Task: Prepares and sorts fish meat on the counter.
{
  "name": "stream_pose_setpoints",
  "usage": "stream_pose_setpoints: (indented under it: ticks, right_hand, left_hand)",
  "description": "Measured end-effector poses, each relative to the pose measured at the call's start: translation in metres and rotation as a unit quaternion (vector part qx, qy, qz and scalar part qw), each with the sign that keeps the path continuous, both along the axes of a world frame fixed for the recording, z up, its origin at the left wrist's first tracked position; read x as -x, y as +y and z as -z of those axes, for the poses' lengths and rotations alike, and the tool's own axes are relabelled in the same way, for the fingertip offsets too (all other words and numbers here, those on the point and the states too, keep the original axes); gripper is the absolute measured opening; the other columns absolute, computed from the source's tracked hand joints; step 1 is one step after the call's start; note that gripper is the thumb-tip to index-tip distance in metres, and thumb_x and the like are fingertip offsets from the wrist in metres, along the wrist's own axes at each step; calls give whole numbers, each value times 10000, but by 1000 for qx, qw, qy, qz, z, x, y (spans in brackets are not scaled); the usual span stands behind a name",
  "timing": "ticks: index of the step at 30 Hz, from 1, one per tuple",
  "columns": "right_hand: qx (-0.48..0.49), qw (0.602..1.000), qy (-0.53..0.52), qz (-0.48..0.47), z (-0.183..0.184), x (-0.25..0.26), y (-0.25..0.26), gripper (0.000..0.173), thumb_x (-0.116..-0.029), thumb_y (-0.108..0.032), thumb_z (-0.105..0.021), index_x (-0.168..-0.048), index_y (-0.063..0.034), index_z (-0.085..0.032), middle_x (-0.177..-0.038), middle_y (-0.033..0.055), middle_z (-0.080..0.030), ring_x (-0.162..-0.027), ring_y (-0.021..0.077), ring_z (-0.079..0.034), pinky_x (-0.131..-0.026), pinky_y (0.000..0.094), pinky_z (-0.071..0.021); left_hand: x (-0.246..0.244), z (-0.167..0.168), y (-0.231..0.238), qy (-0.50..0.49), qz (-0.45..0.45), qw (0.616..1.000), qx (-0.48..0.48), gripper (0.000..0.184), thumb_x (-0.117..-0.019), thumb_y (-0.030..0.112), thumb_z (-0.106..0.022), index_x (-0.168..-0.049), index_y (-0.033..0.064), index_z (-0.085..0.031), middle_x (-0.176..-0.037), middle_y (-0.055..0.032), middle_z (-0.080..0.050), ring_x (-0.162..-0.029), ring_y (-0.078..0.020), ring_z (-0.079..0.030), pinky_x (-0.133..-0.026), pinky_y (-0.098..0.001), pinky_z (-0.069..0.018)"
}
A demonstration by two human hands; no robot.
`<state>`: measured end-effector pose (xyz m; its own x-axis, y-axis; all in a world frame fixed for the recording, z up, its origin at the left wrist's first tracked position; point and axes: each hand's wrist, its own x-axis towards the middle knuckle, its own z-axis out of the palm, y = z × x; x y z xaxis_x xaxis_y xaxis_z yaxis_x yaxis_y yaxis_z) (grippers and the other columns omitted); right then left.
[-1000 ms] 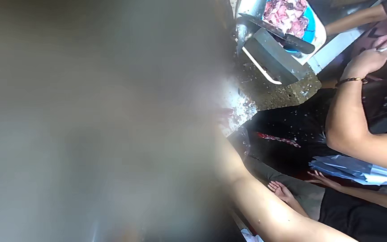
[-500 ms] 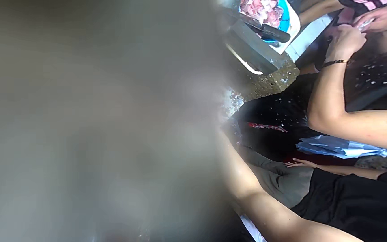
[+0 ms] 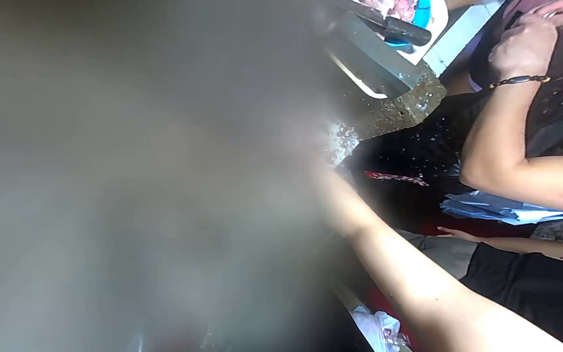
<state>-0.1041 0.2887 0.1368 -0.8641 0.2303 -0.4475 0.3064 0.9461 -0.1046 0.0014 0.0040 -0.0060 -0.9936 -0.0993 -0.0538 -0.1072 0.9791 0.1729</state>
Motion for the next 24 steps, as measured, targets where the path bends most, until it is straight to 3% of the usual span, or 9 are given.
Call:
stream_pose_setpoints:
  ticks: [3, 7, 9, 11, 14, 16, 18, 21, 24]
  right_hand:
    - [-46, 995, -73, -44, -20, 18, -7, 743, -894, -226, -784, -1448, 131, -440, -1508, 354, -421, -1423, 474, -416, -1167, 548, -346]
    - [-4, 996, -74, -48, -14, 24, 4, 419, -974, -108, -670, -1331, 94, -582, -1366, 307, -581, -1311, 449, -544, -1115, 581, -402]
    - [-19, 999, -15, -22, 45, 35, 27, 419, -919, -229, -719, -1232, 45, -668, -1241, 277, -664, -1171, 449, -636, -1005, 664, -453]
    - [-52, 998, -33, 25, 93, 43, 51, 545, -883, -419, -730, -1228, -1, -675, -1243, 255, -672, -1152, 451, -647, -933, 697, -475]
    - [-31, 996, 3, 85, 122, 23, 67, 695, -782, -578, -676, -1187, -14, -667, -1151, 243, -693, -1080, 435, -672, -872, 687, -502]
    - [152, 977, -14, 151, 100, 18, 57, 447, -956, -408, -653, -1171, -18, -673, -1101, 205, -689, -1025, 358, -660, -885, 594, -510]
    - [327, 922, -2, 208, 76, 14, 37, 336, -1082, -269, -472, -1093, 4, -667, -892, 104, -604, -750, 187, -547, -705, 384, -479]
    - [446, 816, -9, 367, 3, 13, -6, 394, -1120, -342, -358, -1139, -33, -600, -829, -8, -468, -622, 58, -406, -583, 210, -391]
    - [453, 783, 18, 426, -21, 19, -24, 355, -1112, -327, -400, -1192, -44, -600, -845, -12, -465, -623, 52, -391, -574, 200, -367]
  left_hand:
    - [0, -4, 2, -9, -6, 1000, -7, 476, -992, 524, -482, -1225, 165, -691, -1345, -80, -659, -1356, -316, -524, -1145, -557, -303]
    - [-2, 7, -2, -1, -11, 1000, 2, 499, -998, 555, -467, -1235, 177, -690, -1351, -94, -656, -1361, -316, -528, -1174, -561, -284]
    - [-1, 11, -4, 1, -12, 1000, 9, 505, -995, 571, -451, -1233, 189, -683, -1356, -80, -650, -1361, -304, -524, -1173, -549, -285]
    - [-1, 14, -6, -2, -11, 1000, 12, 515, -989, 578, -455, -1244, 191, -679, -1364, -77, -644, -1365, -306, -518, -1168, -554, -291]
    - [-1, 21, -8, 5, -11, 1000, 10, 529, -980, 596, -454, -1243, 199, -682, -1350, -69, -651, -1355, -302, -524, -1152, -556, -308]
    - [1, 13, -6, -2, -11, 1000, 1, 536, -981, 579, -454, -1247, 176, -685, -1342, -96, -655, -1351, -327, -527, -1149, -571, -306]
    - [1, 5, -3, -9, -9, 1000, -6, 551, -983, 556, -456, -1260, 140, -686, -1347, -131, -652, -1354, -354, -525, -1150, -582, -301]
    - [1, 6, -3, -3, -1, 1000, -3, 540, -987, 548, -480, -1265, 133, -685, -1351, -135, -650, -1346, -372, -529, -1148, -595, -306]
    - [0, 9, -4, -3, -2, 1000, 0, 533, -988, 548, -481, -1265, 143, -690, -1358, -116, -649, -1351, -355, -528, -1153, -589, -300]
